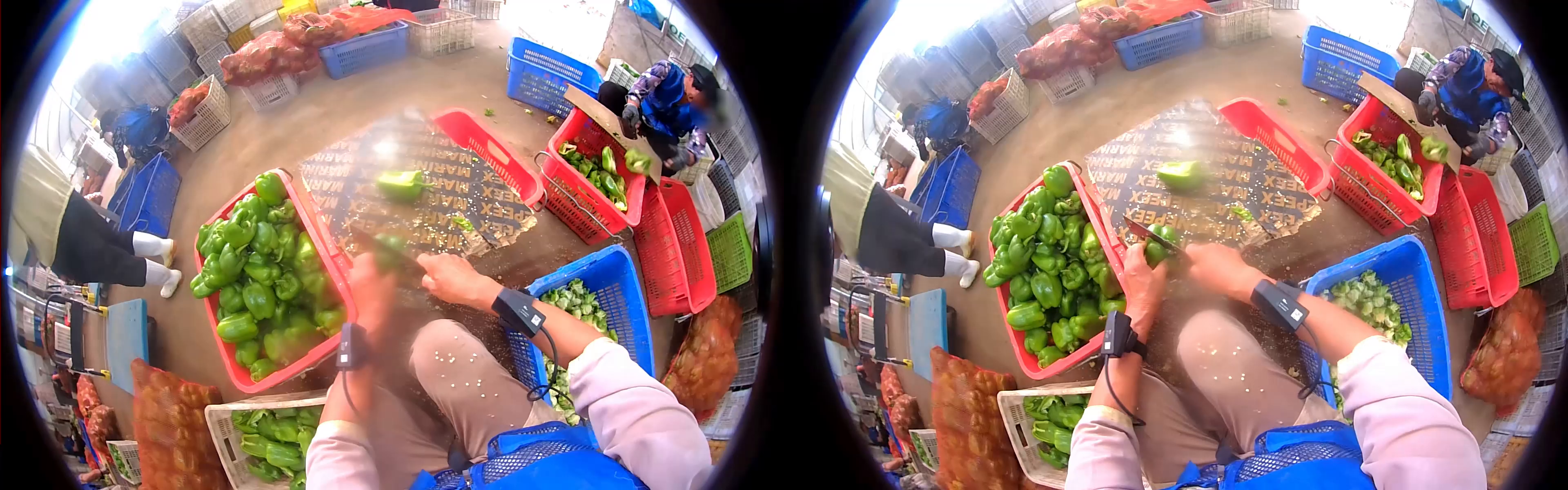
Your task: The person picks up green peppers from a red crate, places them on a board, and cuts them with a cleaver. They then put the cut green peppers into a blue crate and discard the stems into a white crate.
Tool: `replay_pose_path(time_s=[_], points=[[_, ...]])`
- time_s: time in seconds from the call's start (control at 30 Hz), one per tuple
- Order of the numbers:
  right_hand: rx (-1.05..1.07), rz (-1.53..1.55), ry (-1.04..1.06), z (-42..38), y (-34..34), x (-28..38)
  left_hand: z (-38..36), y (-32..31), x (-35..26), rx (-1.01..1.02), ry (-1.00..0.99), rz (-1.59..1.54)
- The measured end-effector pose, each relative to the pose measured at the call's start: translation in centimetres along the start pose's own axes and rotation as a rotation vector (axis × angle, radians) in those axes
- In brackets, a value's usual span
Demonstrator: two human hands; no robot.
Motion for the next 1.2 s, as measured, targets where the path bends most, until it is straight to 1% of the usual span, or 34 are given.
replay_pose_path(time_s=[0.03, 0.07, 0.1, 0.13, 0.17, 0.2, 0.23, 0.3, 0.37, 0.4, 0.43, 0.47, 0.5, 0.53, 0.57, 0.6, 0.63, 0.67, 0.7, 0.73, 0.77, 0.8, 0.83, 0.87, 0.9, 0.93, 1.0, 1.03, 1.07, 1.1, 1.13, 1.17, 1.2], points=[[-0.008, 0.011, -0.021, 0.0, -0.4, -0.3, 0.0, 0.6, 0.3, -0.015, 0.029, -0.044], [-0.012, 0.018, -0.042, 0.1, -0.7, -1.1, 0.0, 0.7, 1.3, 0.038, 0.185, -0.217], [-0.016, 0.024, -0.065, 0.2, -0.8, -2.0, 0.4, 1.1, 2.0, 0.080, 0.328, -0.261], [0.036, 0.077, -0.089, 0.3, -0.8, -2.9, 0.2, 0.9, 4.0, 0.100, 0.486, -0.516], [0.000, 0.147, 0.012, 0.9, -2.2, -4.6, 0.2, 0.3, 6.2, 0.118, 0.633, -0.770], [-0.009, 0.239, 0.009, 0.6, -1.8, -4.3, -0.1, 0.0, 8.4, 0.084, 0.729, -0.876], [-0.017, 0.330, 0.008, 0.4, -1.2, -3.6, -0.5, 0.8, 8.7, 0.034, 0.781, -1.030], [0.026, 0.516, -0.214, 0.4, -1.0, -4.4, -1.7, 0.3, 10.2, 0.090, 1.033, -1.238], [0.072, 0.542, -0.298, 1.1, -2.0, -6.6, -1.4, -0.1, 11.3, 0.128, 0.973, -1.251], [0.069, 0.620, -0.349, 1.2, -2.1, -7.2, -1.1, 0.1, 11.6, 0.114, 0.928, -1.247], [0.062, 0.699, -0.401, 1.3, -2.3, -8.3, -1.1, 0.0, 13.6, 0.102, 0.803, -1.086], [0.044, 0.713, -0.395, 1.4, -2.2, -9.4, -2.1, 0.1, 16.9, 0.096, 0.683, -0.918], [0.026, 0.726, -0.386, 1.6, -1.9, -10.2, -2.9, 1.1, 18.4, 0.077, 0.950, -1.135], [0.009, 0.687, -0.381, 1.2, -0.9, -9.8, -3.9, 2.3, 19.7, -0.009, 1.234, -1.337], [-0.028, 0.640, -0.338, 1.1, -0.5, -9.9, -4.8, 4.3, 20.5, -0.058, 1.231, -1.355], [-0.061, 0.590, -0.294, 1.0, -0.1, -10.3, -5.2, 7.9, 18.4, -0.040, 1.025, -1.104], [-0.089, 0.538, -0.251, 0.9, 0.1, -10.7, -6.6, 11.0, 17.6, -0.106, 1.013, -1.070], [-0.261, 0.425, -0.217, 0.7, 0.6, -11.0, -8.0, 14.2, 16.7, -0.172, 1.001, -1.033], [-0.336, 0.427, -0.118, 0.3, 0.8, -10.3, -9.5, 17.4, 15.8, -0.235, 0.988, -0.993], [-0.410, 0.423, -0.017, -0.2, 0.9, -9.7, -11.9, 21.0, 15.2, -0.292, 1.030, -0.713], [-0.353, 0.463, -0.026, -1.2, 2.1, -7.7, -14.6, 24.1, 15.6, -0.318, 0.978, -0.532], [-0.106, 0.550, -0.194, -2.1, 1.7, -6.0, -18.7, 27.1, 19.4, -0.257, 0.983, -0.158], [0.091, 0.581, -0.234, -2.4, 0.5, -5.1, -21.7, 29.4, 21.9, -0.100, 0.822, 0.181], [0.046, 0.490, -0.013, -1.9, -0.4, -4.5, -21.4, 29.8, 21.5, -0.112, 0.644, 0.347], [0.001, 0.389, 0.209, -1.3, -1.6, -4.3, -21.1, 29.4, 20.6, -0.124, 0.463, 0.500], [0.064, 0.290, 0.166, -0.5, -3.1, -5.3, -16.8, 26.8, 16.9, -0.107, 0.508, 0.232], [0.012, 0.271, 0.107, 1.0, -3.5, -5.5, -12.4, 19.6, 17.4, -0.022, 0.552, -0.011], [-0.010, 0.260, 0.073, 1.7, -3.1, -5.4, -9.2, 15.9, 16.5, 0.134, 0.323, 0.172], [-0.031, 0.257, 0.035, 2.7, -3.8, -6.8, -6.8, 12.4, 15.6, 0.325, 0.155, 0.331], [-0.048, 0.281, 0.006, 3.1, -3.1, -6.6, -6.1, 9.0, 17.5, 0.384, 0.099, 0.404], [-0.087, 0.289, -0.002, 3.4, -2.4, -6.7, -5.0, 6.4, 18.6, 0.589, 0.263, 0.517], [-0.128, 0.294, -0.013, 3.6, -1.8, -7.1, -4.5, 3.8, 20.0, 0.571, 0.128, 0.724], [-0.145, 0.308, -0.028, 3.6, -1.4, -7.4, -4.3, 2.3, 20.3, 0.573, 0.127, 0.786]])
Point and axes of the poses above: each hand's wrist, its own z-axis towards the middle knuckle, its own y-axis out of the back of the hand, x = y × z, the point moved 6 cm from there along z, towards the middle knuckle, and after that the axes turned 11 degrees about -x, right-handed, at the moved point
